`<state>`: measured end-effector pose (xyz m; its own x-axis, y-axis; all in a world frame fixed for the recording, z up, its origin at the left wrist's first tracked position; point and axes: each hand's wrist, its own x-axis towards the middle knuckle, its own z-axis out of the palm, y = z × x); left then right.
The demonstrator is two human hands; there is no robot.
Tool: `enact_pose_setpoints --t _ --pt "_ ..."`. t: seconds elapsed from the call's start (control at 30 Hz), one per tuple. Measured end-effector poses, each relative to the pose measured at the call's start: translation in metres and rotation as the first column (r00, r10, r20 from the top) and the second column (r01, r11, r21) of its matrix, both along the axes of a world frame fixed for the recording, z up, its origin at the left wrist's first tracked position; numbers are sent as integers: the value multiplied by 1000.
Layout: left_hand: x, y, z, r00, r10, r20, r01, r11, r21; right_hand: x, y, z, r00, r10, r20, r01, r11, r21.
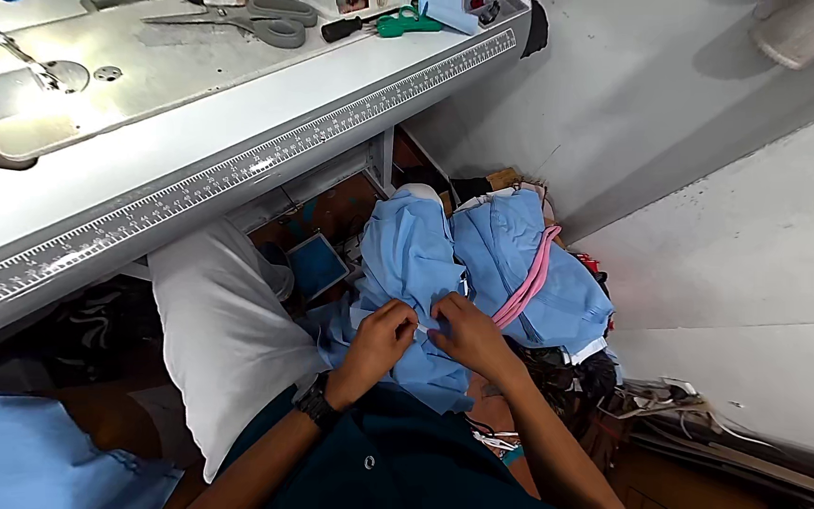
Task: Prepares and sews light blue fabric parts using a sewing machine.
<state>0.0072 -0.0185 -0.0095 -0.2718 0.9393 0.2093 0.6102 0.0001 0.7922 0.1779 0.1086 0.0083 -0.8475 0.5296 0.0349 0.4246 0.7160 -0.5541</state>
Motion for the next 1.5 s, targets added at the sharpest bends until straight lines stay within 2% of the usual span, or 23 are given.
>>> enact_pose_setpoints --t 0.13,0.23,0.3,0.47,0.53,0.57,0.6,0.67,0.7,0.73,0.8,0.9,0.97,1.03,1.13,1.23,1.33,1.4,1.47,1.5 --pt "-3 -2 -5 999 -14 31 16 999 -44 6 7 -3 990 -69 -123 73 997 25" --pt "-1 0 -6 1000 -21 -5 21 997 -73 -4 15 5 984 -77 -160 66 995 -73" --pt "0 2 -9 1000 -9 -11 8 997 -78 -16 24 8 982 -18 -187 -2 994 -110" --pt "-2 1 -12 1000 4 12 -3 998 -70 -37 55 23 966 203 -163 -217 973 -73" --pt "-3 2 -13 1000 -7 26 9 998 -62 -44 65 31 965 220 -144 -247 945 -215" --pt "-4 3 -15 999 -9 36 10 999 -53 -47 69 34 968 219 -122 -249 897 -365" --pt "-4 4 -17 999 -8 43 10 999 -46 -51 74 37 973 214 -82 -224 808 -545" --pt "-4 3 -20 998 -3 57 7 998 -56 -56 77 35 993 109 -35 -89 543 -835" --pt "-3 2 -20 998 2 61 2 998 -68 -57 77 29 999 47 -25 -42 406 -913" --pt "-3 2 -20 998 12 62 -7 997 -83 -57 76 23 1000 -7 -17 -14 296 -955" --pt "-2 5 -16 998 58 20 -56 993 -107 -54 72 15 996 -89 -13 1 162 -987" --pt "3 12 -13 988 86 -129 -99 991 -95 -43 64 8 983 -185 -15 2 91 -996" --pt "5 15 -10 980 72 -184 -89 993 -81 -35 63 6 972 -234 -16 9 104 -994" --pt "5 15 -9 987 56 -151 -66 996 -60 -26 63 8 969 -246 -2 42 173 -984" --pt "-1 13 -17 998 54 36 -53 999 -11 -12 62 8 980 -200 17 83 328 -941" --pt "-10 11 -21 973 1 230 -2 1000 3 4 57 8 998 -67 7 40 504 -863" --pt "-17 10 -21 945 -56 321 56 998 10 14 49 13 998 46 42 -7 756 -654" --pt "-18 8 -20 944 -77 320 76 997 16 18 36 12 1000 -5 21 14 890 -455" --pt "-19 6 -21 956 -82 282 75 997 33 24 21 12 999 -24 -48 10 959 -284" --pt "-19 5 -21 964 -79 255 71 997 39 26 17 9 997 -24 -69 5 964 -265"
